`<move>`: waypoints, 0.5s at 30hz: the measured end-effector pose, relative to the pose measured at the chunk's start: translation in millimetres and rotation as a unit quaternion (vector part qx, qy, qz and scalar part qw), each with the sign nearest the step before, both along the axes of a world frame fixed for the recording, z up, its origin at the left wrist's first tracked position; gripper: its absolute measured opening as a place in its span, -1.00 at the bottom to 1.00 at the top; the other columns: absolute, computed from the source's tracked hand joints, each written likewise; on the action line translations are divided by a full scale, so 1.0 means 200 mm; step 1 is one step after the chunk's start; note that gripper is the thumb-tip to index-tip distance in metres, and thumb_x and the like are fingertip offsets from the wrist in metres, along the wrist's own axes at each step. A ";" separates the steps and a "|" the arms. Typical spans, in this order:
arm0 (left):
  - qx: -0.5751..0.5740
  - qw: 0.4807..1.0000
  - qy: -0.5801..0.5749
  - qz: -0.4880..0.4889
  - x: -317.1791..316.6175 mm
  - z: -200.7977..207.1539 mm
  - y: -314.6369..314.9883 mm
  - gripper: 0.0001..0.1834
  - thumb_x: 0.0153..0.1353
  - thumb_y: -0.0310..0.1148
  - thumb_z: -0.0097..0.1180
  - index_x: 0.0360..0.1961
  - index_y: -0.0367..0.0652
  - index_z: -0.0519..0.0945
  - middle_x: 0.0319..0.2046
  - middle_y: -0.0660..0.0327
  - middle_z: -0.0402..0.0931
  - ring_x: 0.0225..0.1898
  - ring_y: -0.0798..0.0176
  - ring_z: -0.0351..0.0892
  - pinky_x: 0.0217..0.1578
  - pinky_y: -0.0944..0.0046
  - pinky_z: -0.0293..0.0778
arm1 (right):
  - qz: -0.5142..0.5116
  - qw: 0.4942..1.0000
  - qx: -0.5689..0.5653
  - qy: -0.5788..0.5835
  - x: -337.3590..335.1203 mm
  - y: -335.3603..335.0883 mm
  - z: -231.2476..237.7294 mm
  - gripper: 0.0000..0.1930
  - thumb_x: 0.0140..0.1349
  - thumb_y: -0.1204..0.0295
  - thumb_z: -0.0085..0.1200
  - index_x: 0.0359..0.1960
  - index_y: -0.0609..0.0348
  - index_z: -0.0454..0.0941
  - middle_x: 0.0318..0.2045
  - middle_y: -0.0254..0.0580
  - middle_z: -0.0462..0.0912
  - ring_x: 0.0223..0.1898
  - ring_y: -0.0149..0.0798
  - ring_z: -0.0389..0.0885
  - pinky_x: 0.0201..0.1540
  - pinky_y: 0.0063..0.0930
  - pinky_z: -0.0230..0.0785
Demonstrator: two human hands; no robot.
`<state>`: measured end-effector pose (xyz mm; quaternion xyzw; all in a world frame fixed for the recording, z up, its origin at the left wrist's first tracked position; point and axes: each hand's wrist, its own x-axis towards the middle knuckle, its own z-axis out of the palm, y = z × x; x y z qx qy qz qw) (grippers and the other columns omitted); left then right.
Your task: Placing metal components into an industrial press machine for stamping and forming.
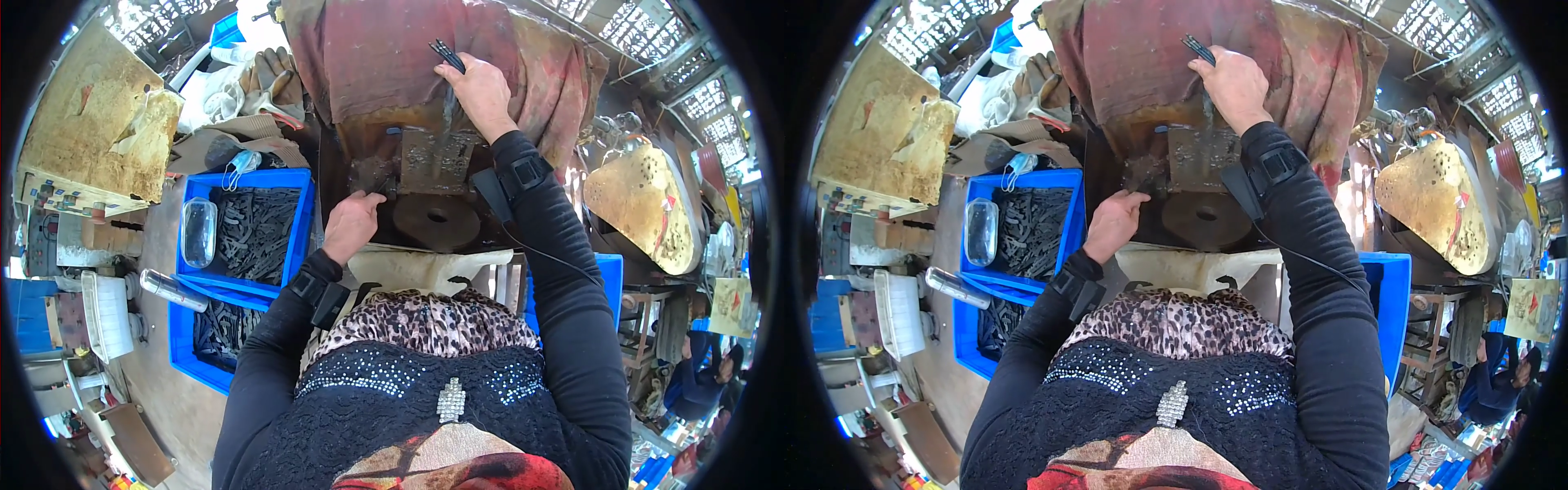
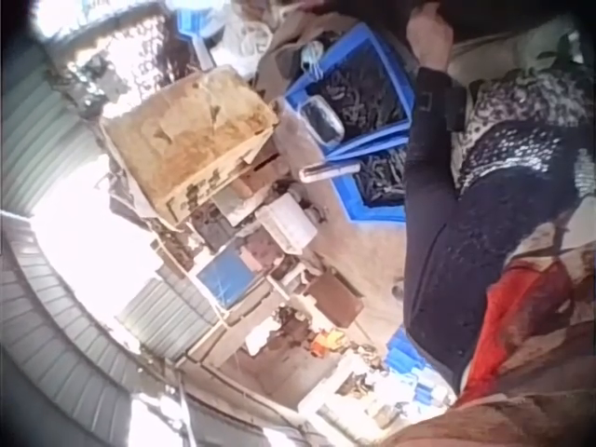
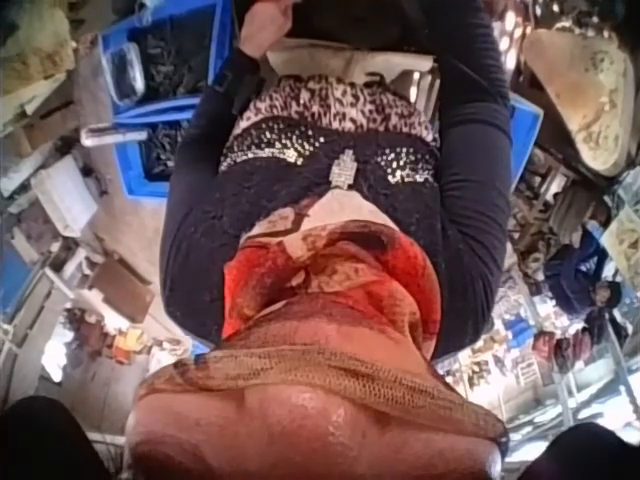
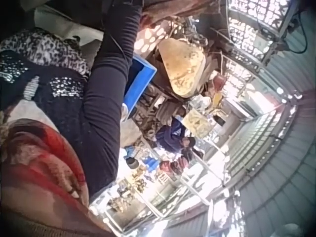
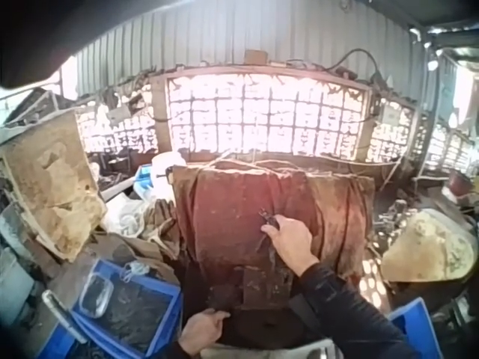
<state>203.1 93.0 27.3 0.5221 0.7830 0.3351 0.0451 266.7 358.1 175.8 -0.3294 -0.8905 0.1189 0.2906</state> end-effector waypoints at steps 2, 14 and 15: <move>-0.001 1.000 -0.001 0.000 0.00 0.00 0.00 -0.81 0.15 -0.50 0.06 -0.25 -0.10 0.66 -0.42 -0.01 0.53 -0.34 -0.13 0.54 -0.33 0.02 0.49 | 0.000 1.000 -0.005 0.000 0.00 0.00 0.00 -0.58 0.19 -0.07 0.10 -0.21 0.00 0.65 -0.37 -0.01 0.66 -0.23 0.07 0.62 -0.19 -0.10 0.42; -0.007 1.000 0.012 0.002 0.00 0.00 -0.01 -0.81 0.16 -0.50 0.05 -0.24 -0.12 0.65 -0.41 -0.01 0.53 -0.34 -0.14 0.54 -0.31 0.01 0.49 | 0.010 1.000 -0.012 0.005 0.00 0.01 -0.01 -0.59 0.19 -0.07 0.09 -0.22 -0.02 0.66 -0.37 -0.02 0.66 -0.22 0.06 0.62 -0.17 -0.09 0.42; -0.008 1.000 0.012 0.003 0.00 0.00 -0.01 -0.81 0.15 -0.50 0.06 -0.24 -0.12 0.65 -0.41 -0.01 0.53 -0.33 -0.14 0.54 -0.31 0.01 0.49 | 0.013 1.000 -0.009 0.005 0.00 0.01 -0.01 -0.59 0.19 -0.07 0.09 -0.22 -0.02 0.66 -0.37 -0.02 0.66 -0.22 0.06 0.62 -0.17 -0.09 0.42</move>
